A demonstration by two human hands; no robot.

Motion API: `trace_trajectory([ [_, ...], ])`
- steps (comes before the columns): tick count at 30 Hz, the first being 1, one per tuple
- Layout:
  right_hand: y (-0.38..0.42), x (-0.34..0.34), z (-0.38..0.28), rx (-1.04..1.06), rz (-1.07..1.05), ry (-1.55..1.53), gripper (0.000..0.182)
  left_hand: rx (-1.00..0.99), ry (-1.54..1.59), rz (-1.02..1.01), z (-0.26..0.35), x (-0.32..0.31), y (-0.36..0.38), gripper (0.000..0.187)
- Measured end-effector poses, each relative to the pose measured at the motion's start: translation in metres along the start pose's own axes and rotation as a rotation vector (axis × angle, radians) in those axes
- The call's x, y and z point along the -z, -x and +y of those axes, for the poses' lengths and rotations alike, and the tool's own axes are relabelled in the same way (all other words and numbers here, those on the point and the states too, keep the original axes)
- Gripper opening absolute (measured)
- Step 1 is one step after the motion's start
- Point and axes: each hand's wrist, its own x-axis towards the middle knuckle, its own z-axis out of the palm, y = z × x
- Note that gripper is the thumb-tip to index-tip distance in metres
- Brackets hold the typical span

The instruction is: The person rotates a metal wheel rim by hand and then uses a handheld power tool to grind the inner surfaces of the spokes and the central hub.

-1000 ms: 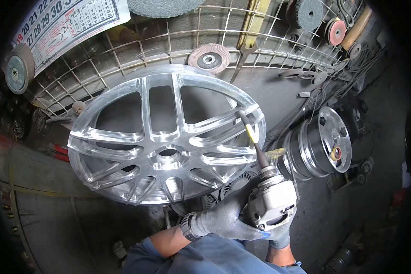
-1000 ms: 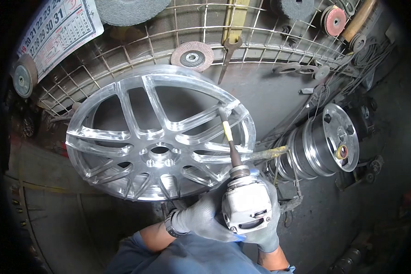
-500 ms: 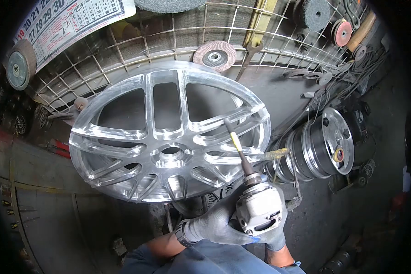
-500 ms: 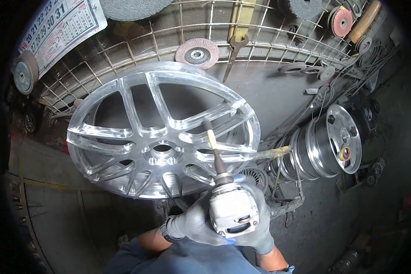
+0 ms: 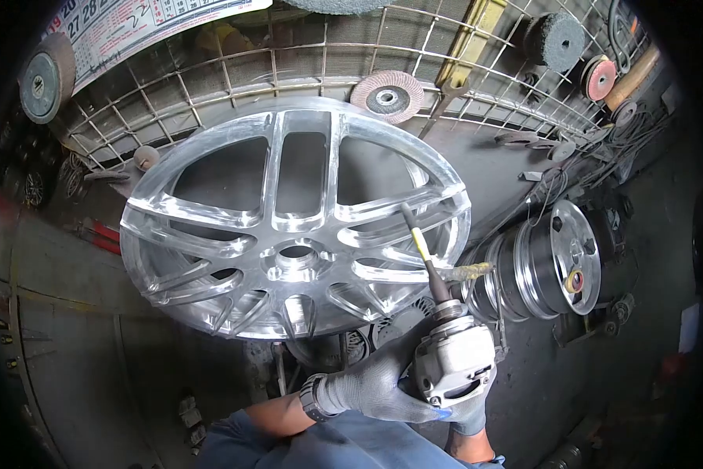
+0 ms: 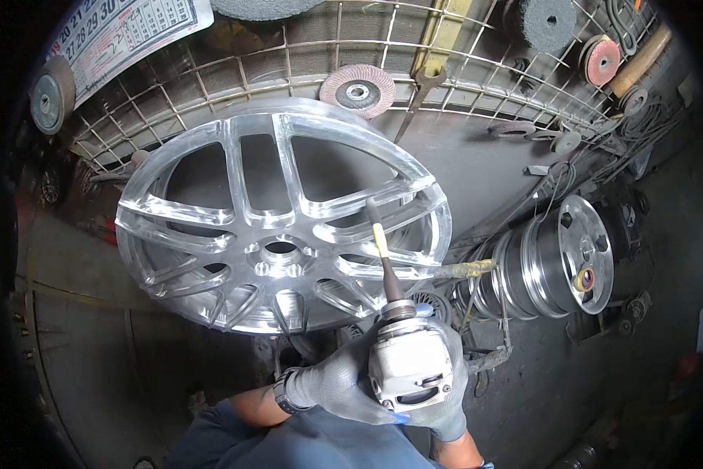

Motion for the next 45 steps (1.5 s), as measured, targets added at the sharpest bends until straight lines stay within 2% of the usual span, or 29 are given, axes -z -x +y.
trace_trajectory([
  [2, -0.003, 0.002, 0.004, 0.071, -0.051, 0.127, 0.077, 0.016, 0.031, -0.015, -0.004, -0.001, -0.002, 0.109],
  [5, -0.007, -0.001, 0.005, 0.13, 0.06, -0.055, 0.074, -0.01, 0.019, -0.071, -0.009, -0.002, -0.012, 0.11],
  [8, -0.004, 0.006, -0.003, 0.053, 0.126, 0.002, 0.076, -0.036, -0.01, -0.039, -0.002, -0.001, -0.015, 0.113],
  [9, -0.01, 0.01, -0.002, 0.288, 0.033, 0.368, 0.079, -0.112, -0.046, -0.014, 0.008, 0.003, -0.016, 0.114],
  [10, -0.008, 0.008, -0.007, 0.292, 0.026, 0.371, 0.079, -0.117, -0.045, -0.007, 0.007, 0.003, -0.015, 0.114],
  [12, -0.004, -0.001, -0.026, -0.105, 0.13, 0.072, 0.082, -0.109, 0.086, 0.001, 0.003, 0.003, -0.011, 0.116],
  [13, -0.006, 0.0, -0.021, -0.033, 0.073, 0.097, 0.085, -0.109, 0.088, 0.005, -0.001, 0.002, -0.007, 0.116],
  [15, -0.005, 0.001, -0.021, 0.021, 0.026, 0.206, 0.087, 0.135, 0.334, -0.009, -0.004, 0.0, 0.001, 0.117],
  [16, -0.004, 0.003, -0.021, 0.079, -0.02, 0.315, 0.088, 0.133, 0.337, -0.009, 0.0, 0.002, 0.0, 0.117],
  [17, 0.0, 0.006, -0.014, 0.146, -0.02, 0.472, 0.09, 0.017, 0.156, 0.002, 0.005, 0.005, 0.0, 0.116],
  [18, 0.002, 0.005, -0.015, 0.146, -0.024, 0.477, 0.09, -0.099, -0.024, 0.016, 0.01, 0.007, -0.002, 0.116],
  [20, 0.005, 0.002, -0.021, -0.037, 0.142, 0.033, 0.09, -0.103, 0.001, 0.013, 0.013, 0.008, -0.005, 0.115],
  [22, 0.01, 0.001, -0.023, -0.056, 0.19, 0.076, 0.09, -0.101, 0.04, 0.002, 0.015, 0.007, -0.009, 0.114],
  [24, 0.011, 0.001, -0.02, -0.096, 0.2, -0.154, 0.091, -0.096, 0.075, -0.008, 0.016, 0.006, -0.011, 0.113],
  [27, 0.01, -0.002, -0.025, -0.113, 0.21, -0.07, 0.095, -0.003, 0.166, -0.03, 0.016, 0.006, -0.006, 0.112],
  [30, 0.011, 0.003, -0.019, 0.006, 0.114, 0.09, 0.096, -0.04, 0.199, 0.074, 0.018, -0.001, 0.0, 0.111],
  [31, 0.01, 0.002, -0.025, -0.026, 0.124, 0.088, 0.097, -0.04, 0.2, 0.074, 0.012, -0.001, -0.002, 0.111],
  [33, 0.013, 0.0, -0.021, -0.03, 0.181, 0.022, 0.096, 0.367, 0.883, -0.003, -0.001, 0.001, -0.01, 0.113],
  [34, 0.014, -0.001, -0.021, -0.034, 0.24, -0.047, 0.095, 0.364, 0.886, -0.004, 0.002, 0.002, -0.01, 0.113],
  [36, 0.01, -0.001, -0.027, -0.07, 0.254, -0.003, 0.095, -0.106, -0.019, -0.031, 0.017, 0.008, -0.011, 0.111],
  [39, 0.009, -0.003, -0.03, -0.112, 0.295, 0.03, 0.093, -0.045, 0.012, -0.034, 0.02, 0.01, -0.008, 0.114],
  [42, 0.008, -0.006, -0.026, -0.053, 0.221, -0.101, 0.093, -0.084, 0.159, 0.02, 0.007, 0.003, -0.001, 0.114],
  [45, 0.005, -0.01, -0.03, -0.089, 0.069, 0.018, 0.101, -0.071, 0.2, 0.052, 0.012, 0.003, 0.009, 0.114],
])
